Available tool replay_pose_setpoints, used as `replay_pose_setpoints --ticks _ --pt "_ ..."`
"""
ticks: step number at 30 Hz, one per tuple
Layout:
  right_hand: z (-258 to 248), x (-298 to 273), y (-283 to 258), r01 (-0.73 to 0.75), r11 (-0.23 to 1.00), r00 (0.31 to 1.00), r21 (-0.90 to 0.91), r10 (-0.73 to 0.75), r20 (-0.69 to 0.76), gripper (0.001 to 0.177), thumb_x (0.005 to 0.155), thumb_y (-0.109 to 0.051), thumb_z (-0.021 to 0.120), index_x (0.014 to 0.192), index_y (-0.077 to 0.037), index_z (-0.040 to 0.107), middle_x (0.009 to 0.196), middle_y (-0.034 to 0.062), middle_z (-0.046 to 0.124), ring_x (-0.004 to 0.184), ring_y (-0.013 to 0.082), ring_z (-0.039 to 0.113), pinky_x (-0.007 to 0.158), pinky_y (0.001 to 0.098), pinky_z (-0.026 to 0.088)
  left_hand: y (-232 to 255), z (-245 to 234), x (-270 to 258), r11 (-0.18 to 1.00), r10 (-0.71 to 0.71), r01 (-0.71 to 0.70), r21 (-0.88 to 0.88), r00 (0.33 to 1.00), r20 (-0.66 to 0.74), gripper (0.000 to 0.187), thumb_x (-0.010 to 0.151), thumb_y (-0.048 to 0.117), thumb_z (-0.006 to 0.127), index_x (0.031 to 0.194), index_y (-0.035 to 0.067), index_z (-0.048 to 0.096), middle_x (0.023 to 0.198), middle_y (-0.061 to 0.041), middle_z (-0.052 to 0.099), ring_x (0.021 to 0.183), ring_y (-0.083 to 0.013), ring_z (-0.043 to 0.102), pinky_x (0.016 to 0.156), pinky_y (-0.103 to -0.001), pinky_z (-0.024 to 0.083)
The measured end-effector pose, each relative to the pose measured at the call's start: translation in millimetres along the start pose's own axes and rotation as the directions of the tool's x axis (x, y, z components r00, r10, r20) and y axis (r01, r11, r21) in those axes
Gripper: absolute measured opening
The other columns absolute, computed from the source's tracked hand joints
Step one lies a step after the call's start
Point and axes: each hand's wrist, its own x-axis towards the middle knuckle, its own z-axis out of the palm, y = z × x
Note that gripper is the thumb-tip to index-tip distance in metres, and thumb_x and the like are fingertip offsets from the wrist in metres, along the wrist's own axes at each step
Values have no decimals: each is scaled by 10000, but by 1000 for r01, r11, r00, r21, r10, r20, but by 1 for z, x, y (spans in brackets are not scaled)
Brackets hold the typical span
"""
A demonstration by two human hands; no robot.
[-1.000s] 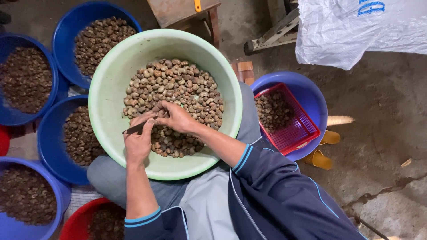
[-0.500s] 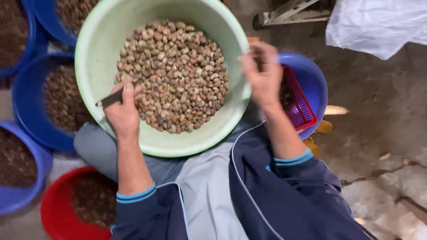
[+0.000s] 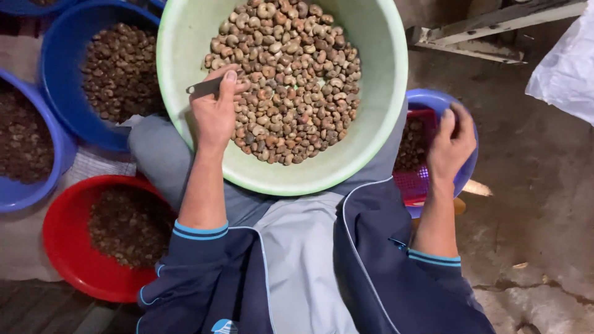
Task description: Manually inspecting and cleaning individual nuts using a small handheld tool in a factory setting.
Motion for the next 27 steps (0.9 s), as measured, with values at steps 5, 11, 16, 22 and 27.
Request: replay_pose_setpoints --ticks 5,11,16,22,27 --pt "50 29 -110 107 983 951 151 -146 273 213 1067 -94 653 1268 -82 723 1130 145 739 1018 322 714 918 428 550 -1 0 0 1000 -1 0 23 1000 17 231 1099 129 603 1182 -44 732 1024 -260 762 916 -337 785 715 -360 657" --pt "149 10 -125 499 866 586 -35 -307 750 155 958 -295 706 966 -160 631 873 53 676 835 329 720 729 488 574 -1 -1 -3 997 -36 35 73 999 7 209 1074 151 642 1155 -2 760 974 -239 772 888 -305 790 702 -367 664" --pt "192 -23 -122 613 790 413 -4 -317 854 117 947 -270 638 1044 -225 686 1099 19 683 698 318 724 589 475 585 4 0 -4 986 -47 42 164 999 25 204 1042 194 675 1135 47 782 942 -223 782 871 -296 799 687 -392 671" --pt "199 -25 -119 626 780 362 -12 -277 890 128 937 -179 604 1042 -137 664 1295 178 583 625 416 709 562 529 557 -2 6 -2 961 -155 132 243 985 77 252 1060 349 638 1155 177 795 854 -85 804 857 -228 807 670 -371 634" --pt "184 -8 -135 70 972 425 226 -234 874 216 1001 -142 627 1175 -15 612 1078 245 634 829 504 713 632 561 585 3 5 -3 980 -127 115 164 990 63 217 1052 291 670 1152 141 790 838 -117 805 845 -186 802 689 -328 622"
